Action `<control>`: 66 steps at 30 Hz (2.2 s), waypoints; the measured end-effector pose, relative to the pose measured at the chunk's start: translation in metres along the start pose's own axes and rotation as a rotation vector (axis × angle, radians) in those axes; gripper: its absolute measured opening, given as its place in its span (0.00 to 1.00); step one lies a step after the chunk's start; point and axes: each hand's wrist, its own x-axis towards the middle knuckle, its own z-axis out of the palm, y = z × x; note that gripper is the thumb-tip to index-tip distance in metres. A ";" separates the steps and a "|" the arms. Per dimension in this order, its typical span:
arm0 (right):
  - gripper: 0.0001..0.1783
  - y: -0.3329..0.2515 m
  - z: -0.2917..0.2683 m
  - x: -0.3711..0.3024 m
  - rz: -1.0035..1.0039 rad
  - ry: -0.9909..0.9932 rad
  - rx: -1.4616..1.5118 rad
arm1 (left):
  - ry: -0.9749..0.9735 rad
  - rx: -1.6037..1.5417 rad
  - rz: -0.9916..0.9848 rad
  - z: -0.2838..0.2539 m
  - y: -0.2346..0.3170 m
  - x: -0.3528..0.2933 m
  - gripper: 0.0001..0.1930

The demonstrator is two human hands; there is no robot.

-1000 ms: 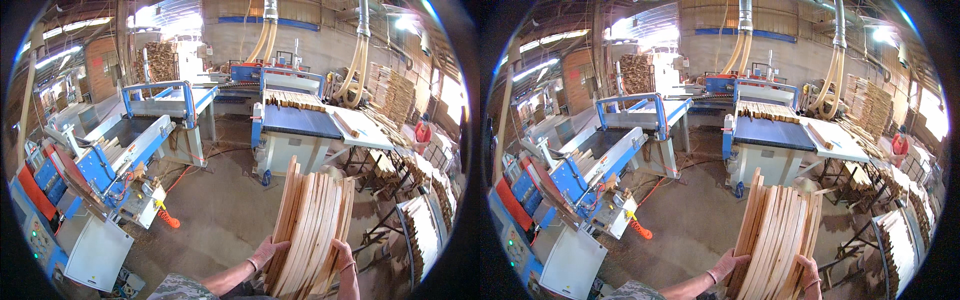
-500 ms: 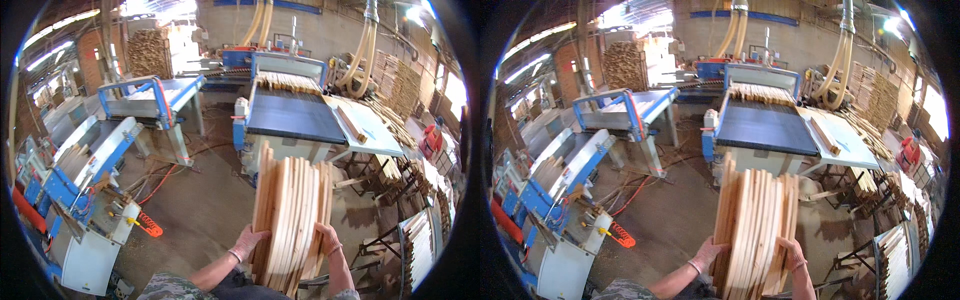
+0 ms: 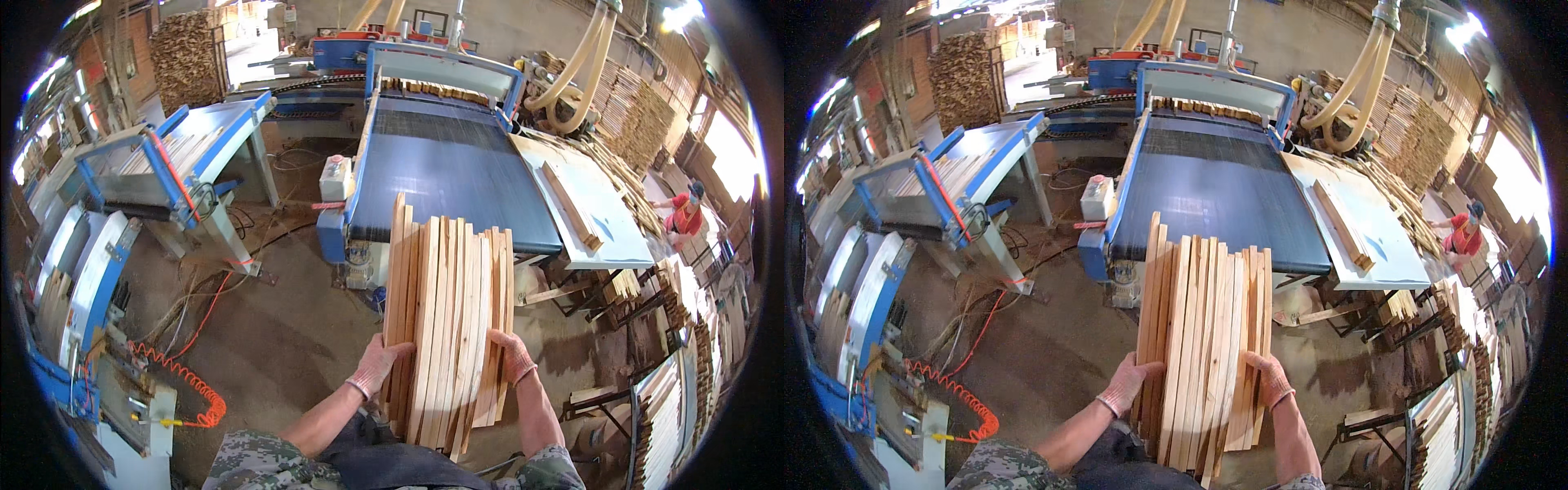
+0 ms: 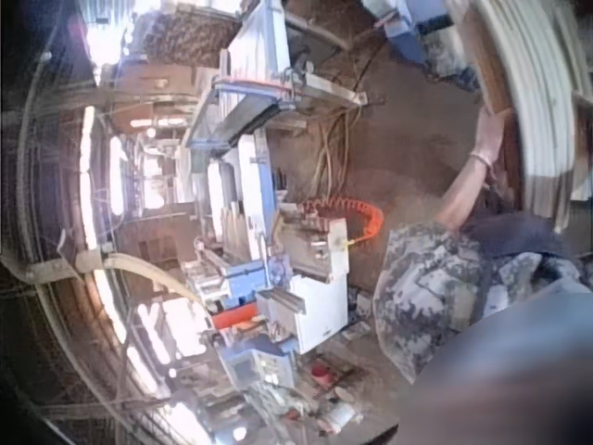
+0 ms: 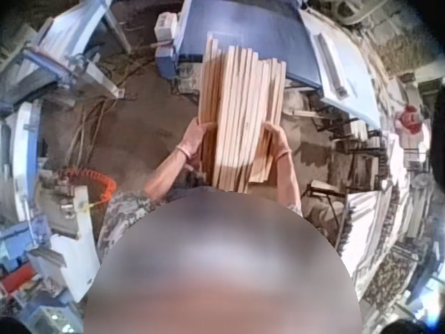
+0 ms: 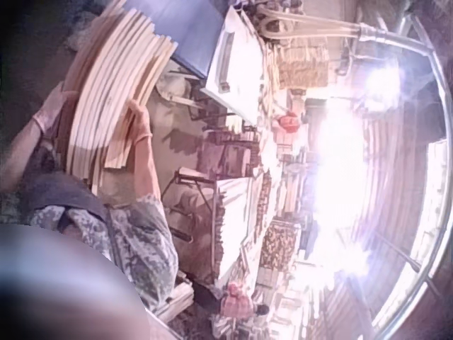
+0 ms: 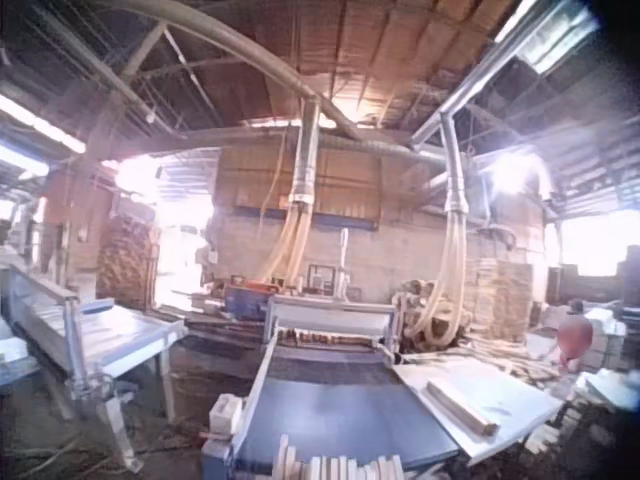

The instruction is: The person repeatedly picks up bundles of thin wooden planks from a metal rack and places them onto a conveyor belt. The worker wears gloves and a camouflage shirt, moving back and forth between the rack and the machine to feed the wood.

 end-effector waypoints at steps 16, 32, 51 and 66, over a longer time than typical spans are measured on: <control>0.29 -0.207 -0.005 0.297 -0.058 -0.050 -0.088 | -0.123 -0.089 0.081 0.053 0.181 0.317 0.51; 0.28 -0.264 0.087 0.552 -0.085 -0.163 -0.061 | 0.300 0.942 0.053 -0.021 0.315 0.501 0.34; 0.52 -0.287 0.197 0.570 -0.215 0.216 -1.356 | 0.374 0.835 0.196 -0.058 0.319 0.501 0.52; 0.41 -0.285 0.275 0.487 -0.320 0.011 -1.111 | 0.022 0.150 0.462 -0.040 0.326 0.486 0.30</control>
